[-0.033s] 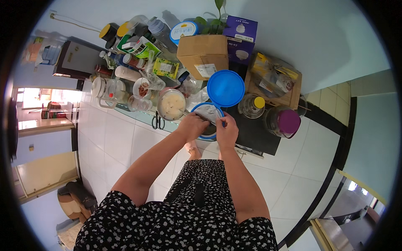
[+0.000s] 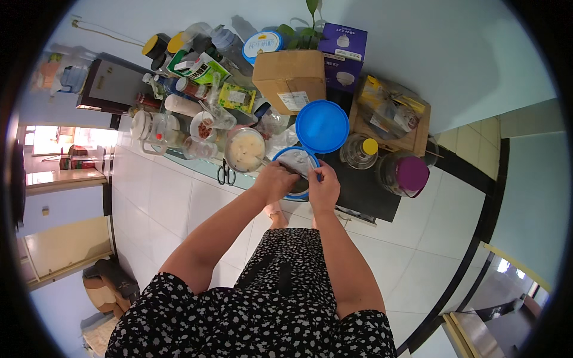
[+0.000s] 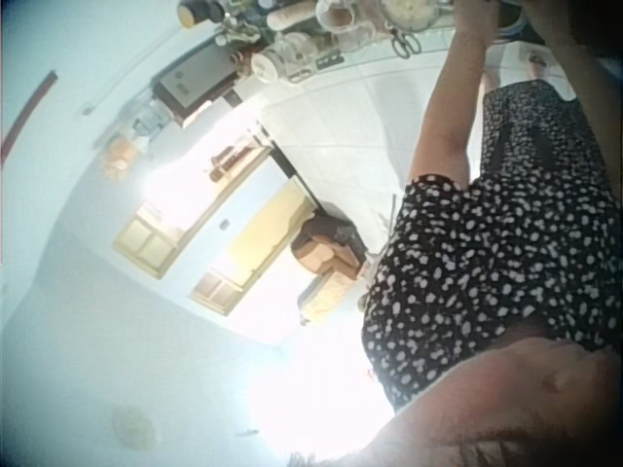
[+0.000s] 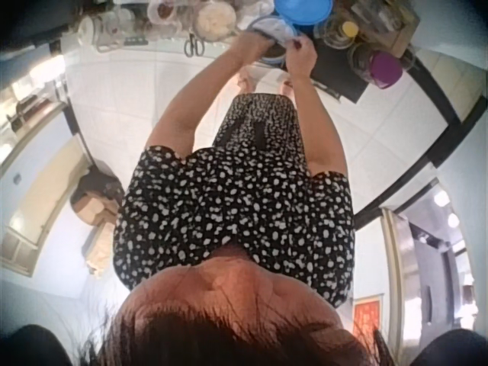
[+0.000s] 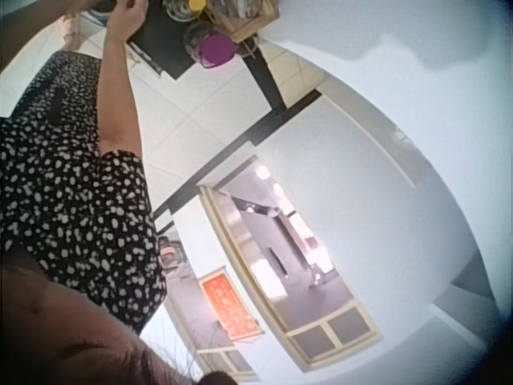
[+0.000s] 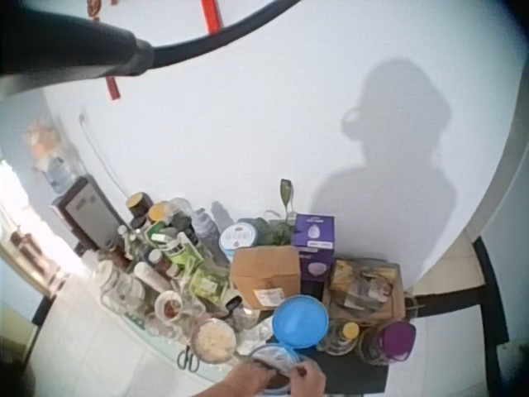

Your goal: The person pours hot water from a kettle into a bowl, then scoops a white substance from a container into the bowl using a spoon. They stir the mixture and continue adding more of the white substance before stirring again.

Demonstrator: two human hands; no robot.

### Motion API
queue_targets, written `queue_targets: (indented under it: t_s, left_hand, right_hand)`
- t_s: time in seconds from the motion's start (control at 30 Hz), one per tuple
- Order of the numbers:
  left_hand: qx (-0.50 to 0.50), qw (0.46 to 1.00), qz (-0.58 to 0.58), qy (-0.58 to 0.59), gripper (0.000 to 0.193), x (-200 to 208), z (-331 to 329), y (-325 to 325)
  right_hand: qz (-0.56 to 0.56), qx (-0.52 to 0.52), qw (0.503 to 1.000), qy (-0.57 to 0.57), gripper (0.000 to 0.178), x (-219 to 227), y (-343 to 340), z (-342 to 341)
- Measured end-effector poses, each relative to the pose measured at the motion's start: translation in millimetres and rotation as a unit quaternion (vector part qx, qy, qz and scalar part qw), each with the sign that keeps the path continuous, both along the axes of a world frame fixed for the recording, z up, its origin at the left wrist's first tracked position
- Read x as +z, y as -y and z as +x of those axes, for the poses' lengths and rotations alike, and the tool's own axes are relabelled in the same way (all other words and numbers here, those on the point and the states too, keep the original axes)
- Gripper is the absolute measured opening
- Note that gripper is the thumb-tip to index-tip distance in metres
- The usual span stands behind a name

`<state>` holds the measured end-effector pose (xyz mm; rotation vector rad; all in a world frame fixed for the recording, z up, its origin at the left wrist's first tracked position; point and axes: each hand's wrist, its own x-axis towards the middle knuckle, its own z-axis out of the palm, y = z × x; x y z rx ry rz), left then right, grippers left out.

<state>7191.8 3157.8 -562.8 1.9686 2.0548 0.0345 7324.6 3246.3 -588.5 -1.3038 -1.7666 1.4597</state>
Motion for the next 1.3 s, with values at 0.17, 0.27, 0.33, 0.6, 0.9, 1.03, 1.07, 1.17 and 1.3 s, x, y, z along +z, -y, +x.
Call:
queue_targets:
  t_s: [0.17, 0.27, 0.33, 0.6, 0.9, 1.03, 1.07, 1.17, 1.3]
  left_hand:
    - [0.083, 0.991, -0.091, 0.049, 0.014, 4.8, 16.4, -10.5]
    - [0.091, 0.989, -0.108, 0.035, 0.01, 12.5, 18.5, -13.5]
    - [0.099, 0.994, -0.051, -0.006, 0.008, 6.7, 18.4, -7.3]
    - [0.213, 0.973, -0.087, -0.02, 0.007, 8.1, 35.9, -12.6]
    - [0.253, 0.965, -0.055, 0.04, 0.011, 4.2, 40.7, -7.8]
    - [0.247, 0.965, -0.057, 0.073, 0.016, 7.3, 32.8, -5.7]
    - [0.243, 0.965, -0.058, 0.082, 0.018, 8.4, 30.8, -4.8]
    - [0.316, 0.936, -0.046, 0.15, 0.021, 17.1, 26.1, -0.8]
    - [0.385, 0.884, -0.021, 0.264, 0.026, 16.9, 8.7, 21.7]
  right_hand:
    - [-0.01, -0.039, 0.998, -0.047, 0.014, 7.3, 4.3, -1.1]
    - [0.02, -0.071, 0.996, -0.048, 0.015, 3.6, 12.8, 1.5]
    - [0.025, -0.087, 0.995, -0.031, 0.015, 5.1, 19.6, 3.9]
    - [-0.021, -0.036, 0.998, 0.041, 0.017, 17.8, 15.8, 10.4]
    - [-0.018, -0.01, 0.998, 0.063, 0.021, 11.8, 8.7, 15.2]
    - [-0.02, -0.006, 0.999, 0.043, 0.022, 8.5, 6.8, 15.8]
    - [-0.021, -0.005, 0.999, 0.039, 0.023, 6.6, 7.0, 16.0]
    - [-0.017, -0.005, 0.999, 0.038, 0.023, -3.7, 6.6, 15.2]
    - [-0.064, -0.006, 0.997, 0.04, 0.026, -20.1, 1.4, 17.4]
